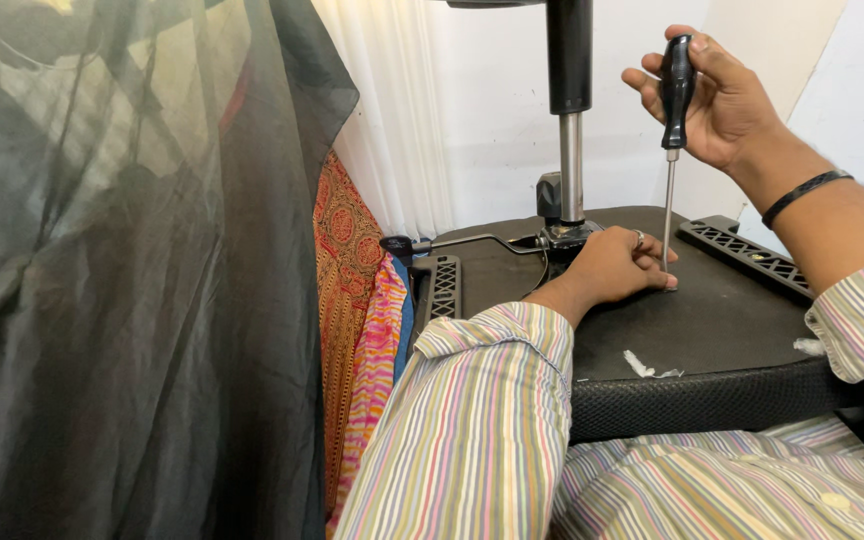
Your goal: The person uses a screwdriver to tighten screws on a black metal base attached to a chair seat. The person holds the base steady with one hand while turning the screwdriver with the other, working on multiple screw locations around the base.
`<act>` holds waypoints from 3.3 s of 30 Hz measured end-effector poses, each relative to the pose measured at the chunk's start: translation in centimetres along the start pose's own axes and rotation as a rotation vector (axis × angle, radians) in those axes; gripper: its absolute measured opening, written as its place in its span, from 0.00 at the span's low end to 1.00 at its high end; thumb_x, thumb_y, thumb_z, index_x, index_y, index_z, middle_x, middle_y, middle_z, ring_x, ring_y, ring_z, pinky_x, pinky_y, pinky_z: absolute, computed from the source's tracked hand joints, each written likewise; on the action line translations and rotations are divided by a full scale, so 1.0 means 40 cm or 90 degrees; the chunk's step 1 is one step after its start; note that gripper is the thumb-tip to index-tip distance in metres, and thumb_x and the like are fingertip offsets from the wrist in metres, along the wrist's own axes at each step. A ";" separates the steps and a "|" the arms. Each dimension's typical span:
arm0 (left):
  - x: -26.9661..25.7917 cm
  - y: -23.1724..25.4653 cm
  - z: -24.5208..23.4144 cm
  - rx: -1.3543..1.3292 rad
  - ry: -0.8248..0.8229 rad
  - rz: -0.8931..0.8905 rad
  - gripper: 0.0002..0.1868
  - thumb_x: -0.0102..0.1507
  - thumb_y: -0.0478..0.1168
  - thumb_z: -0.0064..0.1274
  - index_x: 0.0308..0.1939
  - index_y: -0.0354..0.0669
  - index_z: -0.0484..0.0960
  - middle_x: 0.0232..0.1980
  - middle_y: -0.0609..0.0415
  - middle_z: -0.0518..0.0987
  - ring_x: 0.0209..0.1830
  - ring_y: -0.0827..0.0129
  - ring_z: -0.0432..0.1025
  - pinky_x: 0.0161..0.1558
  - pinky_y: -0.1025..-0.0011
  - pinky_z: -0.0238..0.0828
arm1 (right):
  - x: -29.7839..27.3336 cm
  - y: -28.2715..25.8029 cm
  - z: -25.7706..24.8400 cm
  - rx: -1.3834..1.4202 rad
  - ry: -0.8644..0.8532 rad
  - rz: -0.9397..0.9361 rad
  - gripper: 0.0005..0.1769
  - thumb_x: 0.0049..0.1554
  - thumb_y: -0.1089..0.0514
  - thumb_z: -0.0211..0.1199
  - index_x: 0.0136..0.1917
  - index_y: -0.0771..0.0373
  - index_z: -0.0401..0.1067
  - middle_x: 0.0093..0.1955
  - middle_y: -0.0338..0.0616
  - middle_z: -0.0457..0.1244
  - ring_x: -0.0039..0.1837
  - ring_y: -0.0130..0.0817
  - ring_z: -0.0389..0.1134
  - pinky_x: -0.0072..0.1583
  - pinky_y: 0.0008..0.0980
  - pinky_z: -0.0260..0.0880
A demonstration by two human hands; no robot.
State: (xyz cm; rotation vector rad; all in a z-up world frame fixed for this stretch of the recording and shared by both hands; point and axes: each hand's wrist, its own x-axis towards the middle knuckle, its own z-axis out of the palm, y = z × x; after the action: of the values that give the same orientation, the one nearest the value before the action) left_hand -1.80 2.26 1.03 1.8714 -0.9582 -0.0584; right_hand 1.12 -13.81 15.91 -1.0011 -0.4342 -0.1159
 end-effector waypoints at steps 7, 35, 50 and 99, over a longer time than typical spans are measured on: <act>0.010 0.006 0.006 0.025 0.013 -0.017 0.16 0.49 0.45 0.71 0.31 0.38 0.84 0.34 0.53 0.87 0.35 0.68 0.81 0.43 0.71 0.78 | 0.023 -0.001 -0.043 -0.195 -0.072 -0.133 0.15 0.75 0.53 0.63 0.68 0.51 0.60 0.58 0.41 0.63 0.56 0.31 0.70 0.47 0.23 0.70; 0.047 -0.028 0.025 -0.007 0.017 -0.030 0.23 0.61 0.57 0.58 0.37 0.40 0.90 0.33 0.56 0.88 0.36 0.71 0.82 0.45 0.72 0.77 | 0.032 0.024 -0.112 -0.113 -0.081 -0.067 0.11 0.75 0.51 0.54 0.67 0.53 0.60 0.56 0.37 0.62 0.55 0.24 0.67 0.50 0.18 0.68; -0.005 0.004 0.010 -0.003 0.047 -0.042 0.19 0.65 0.50 0.56 0.47 0.37 0.86 0.33 0.55 0.87 0.28 0.78 0.77 0.37 0.75 0.75 | 0.028 0.027 -0.011 -0.166 -0.124 -0.091 0.12 0.73 0.49 0.60 0.62 0.52 0.60 0.55 0.39 0.64 0.49 0.26 0.66 0.43 0.20 0.65; 0.025 -0.007 0.023 0.038 0.031 0.012 0.14 0.62 0.49 0.58 0.34 0.42 0.88 0.30 0.55 0.87 0.31 0.70 0.81 0.42 0.71 0.76 | 0.034 -0.003 -0.071 -0.122 -0.123 -0.107 0.12 0.72 0.47 0.59 0.57 0.56 0.67 0.40 0.44 0.63 0.34 0.30 0.62 0.37 0.26 0.62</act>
State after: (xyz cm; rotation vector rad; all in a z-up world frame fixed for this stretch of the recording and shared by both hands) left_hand -1.34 0.98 0.72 1.9086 -0.9540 0.0272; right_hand 3.16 -16.10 15.24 -1.1686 -0.6940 -0.2168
